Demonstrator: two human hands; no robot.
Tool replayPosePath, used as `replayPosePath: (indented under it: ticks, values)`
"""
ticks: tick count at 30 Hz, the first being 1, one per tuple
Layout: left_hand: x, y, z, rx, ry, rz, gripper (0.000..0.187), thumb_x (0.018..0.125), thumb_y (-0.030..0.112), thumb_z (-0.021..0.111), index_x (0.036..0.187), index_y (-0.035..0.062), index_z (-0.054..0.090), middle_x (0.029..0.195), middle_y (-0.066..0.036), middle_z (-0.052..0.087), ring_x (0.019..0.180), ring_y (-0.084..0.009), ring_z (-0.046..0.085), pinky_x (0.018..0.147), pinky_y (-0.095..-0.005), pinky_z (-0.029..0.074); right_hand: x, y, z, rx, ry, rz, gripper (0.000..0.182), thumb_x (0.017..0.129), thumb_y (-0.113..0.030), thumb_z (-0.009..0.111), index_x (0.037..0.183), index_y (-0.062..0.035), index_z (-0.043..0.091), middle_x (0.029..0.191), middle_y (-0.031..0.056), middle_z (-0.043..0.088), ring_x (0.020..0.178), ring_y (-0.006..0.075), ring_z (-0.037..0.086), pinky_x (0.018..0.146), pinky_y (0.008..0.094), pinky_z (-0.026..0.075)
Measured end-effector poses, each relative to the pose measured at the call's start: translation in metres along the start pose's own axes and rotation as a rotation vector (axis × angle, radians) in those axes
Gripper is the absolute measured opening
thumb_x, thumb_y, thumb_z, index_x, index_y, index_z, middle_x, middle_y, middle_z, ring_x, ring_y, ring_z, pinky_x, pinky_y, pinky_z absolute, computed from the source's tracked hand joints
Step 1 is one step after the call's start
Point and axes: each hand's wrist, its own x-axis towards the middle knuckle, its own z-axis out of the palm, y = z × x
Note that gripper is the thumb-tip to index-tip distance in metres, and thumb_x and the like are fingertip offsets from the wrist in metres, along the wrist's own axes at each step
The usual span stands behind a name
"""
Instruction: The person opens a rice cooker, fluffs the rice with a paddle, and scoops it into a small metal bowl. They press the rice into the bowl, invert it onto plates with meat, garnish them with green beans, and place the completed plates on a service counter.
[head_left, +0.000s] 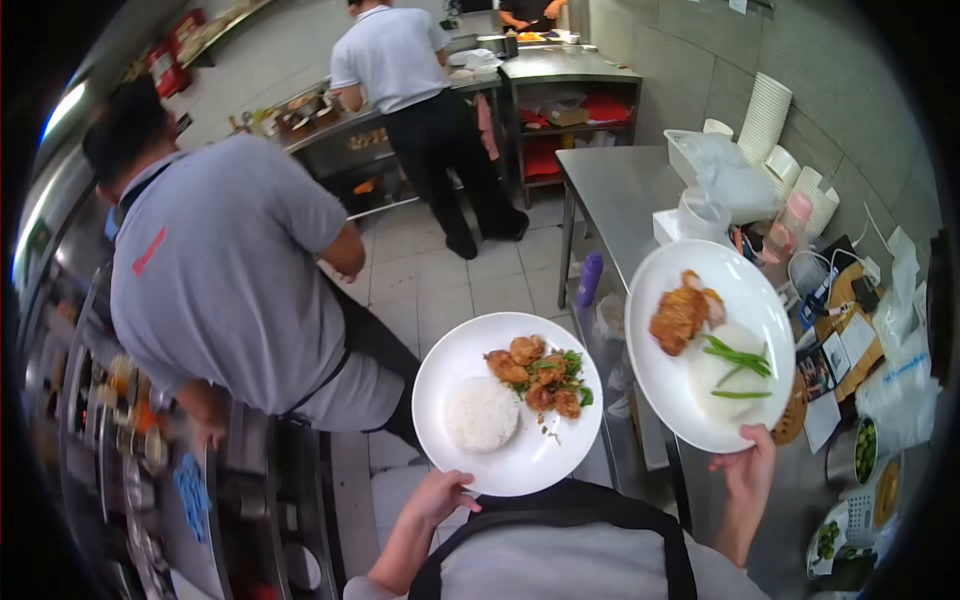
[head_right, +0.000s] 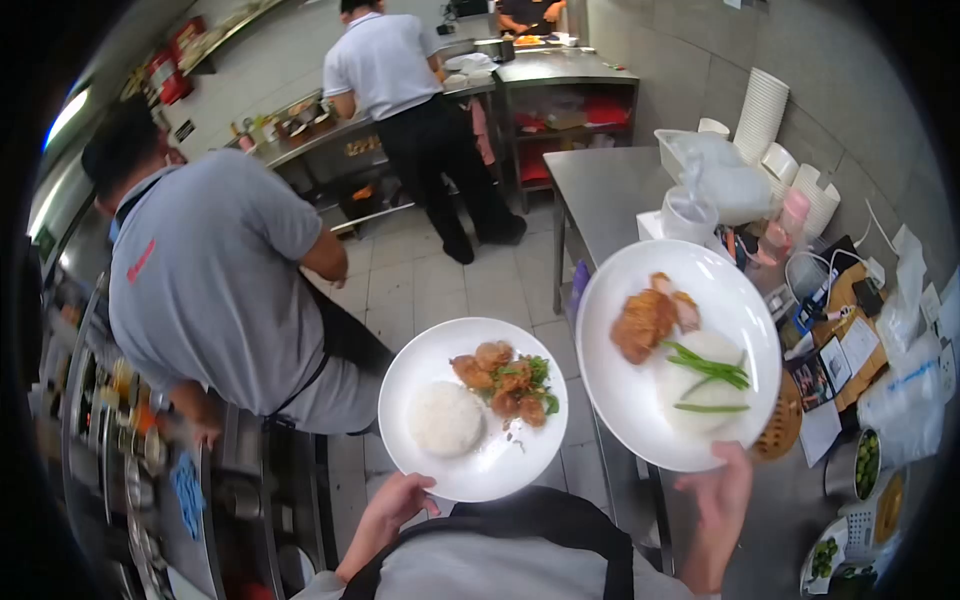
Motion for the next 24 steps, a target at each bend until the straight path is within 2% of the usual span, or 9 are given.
replayPosePath:
  ticks: [5,9,12,13,18,21,22,24]
  values:
    - [0.087,0.094,-0.019,0.026,-0.011,-0.03,0.04,0.076,0.003,0.046,0.115,-0.0048,0.04,0.101,-0.015,0.054,0.077,-0.0232,0.058,0.05,-0.0324,0.054,0.077,0.018,0.099,0.016,-0.122,0.02,0.039,0.072,-0.018,0.047,0.099,0.0097,0.048,0.065,0.0176,0.06,0.04,0.0247,0.054,0.034,0.0354,0.046]
    - [0.179,0.17,-0.021,0.035,-0.063,-0.024,0.04,0.076,0.003,0.047,0.115,-0.0047,0.04,0.1,-0.016,0.055,0.077,-0.0233,0.059,0.051,-0.0323,0.055,0.15,0.03,0.155,0.081,-0.099,0.022,0.039,0.072,-0.018,0.047,0.1,0.0096,0.048,0.071,0.0193,0.06,0.041,0.0268,0.055,0.034,0.036,0.046]
    - [0.252,0.219,-0.015,-0.01,-0.052,-0.009,0.039,0.075,0.004,0.052,0.111,-0.0073,0.042,0.091,-0.016,0.058,0.055,-0.0235,0.059,0.054,-0.0316,0.053,0.222,0.039,0.183,0.088,-0.123,0.033,0.039,0.073,-0.018,0.047,0.1,0.0093,0.048,0.072,0.0191,0.06,0.042,0.0276,0.055,0.034,0.037,0.047]
    - [0.283,0.23,-0.022,-0.018,-0.126,0.0,0.04,0.075,0.005,0.052,0.111,-0.0073,0.042,0.091,-0.017,0.059,0.058,-0.0232,0.06,0.055,-0.031,0.053,0.247,0.041,0.193,0.088,-0.109,0.023,0.039,0.073,-0.018,0.047,0.1,0.0093,0.048,0.072,0.0191,0.06,0.042,0.0276,0.055,0.034,0.037,0.047]
    - [0.382,0.322,-0.005,-0.015,-0.101,0.013,0.042,0.075,0.006,0.051,0.113,-0.0075,0.041,0.094,-0.016,0.059,0.063,-0.0229,0.061,0.055,-0.0289,0.053,0.377,0.014,0.273,0.045,-0.144,-0.058,0.036,0.074,-0.019,0.046,0.098,0.009,0.048,0.071,0.0183,0.06,0.048,0.0264,0.058,0.039,0.0378,0.048]
    - [0.434,0.375,-0.009,0.017,-0.113,0.017,0.042,0.074,0.004,0.051,0.112,-0.0105,0.039,0.097,-0.019,0.056,0.067,-0.0255,0.06,0.05,-0.0324,0.052,0.445,-0.002,0.321,0.005,-0.142,-0.069,0.033,0.076,-0.02,0.046,0.093,0.008,0.05,0.07,0.0171,0.06,0.049,0.0254,0.058,0.041,0.0371,0.048]
    - [0.452,0.393,-0.004,-0.01,-0.082,0.043,0.041,0.073,0.003,0.05,0.11,-0.0123,0.04,0.093,-0.02,0.057,0.064,-0.0256,0.06,0.048,-0.0322,0.053,0.468,-0.007,0.337,0.018,-0.117,-0.077,0.032,0.076,-0.019,0.046,0.092,0.0076,0.051,0.069,0.0168,0.06,0.048,0.0252,0.057,0.041,0.037,0.048]
    - [0.494,0.428,0.002,-0.02,-0.114,0.047,0.039,0.074,0.003,0.049,0.11,-0.0098,0.042,0.093,-0.019,0.057,0.064,-0.0247,0.061,0.048,-0.0325,0.053,0.508,-0.017,0.361,0.028,-0.094,-0.097,0.031,0.076,-0.019,0.046,0.091,0.0072,0.051,0.068,0.0164,0.06,0.047,0.0249,0.057,0.042,0.0368,0.048]
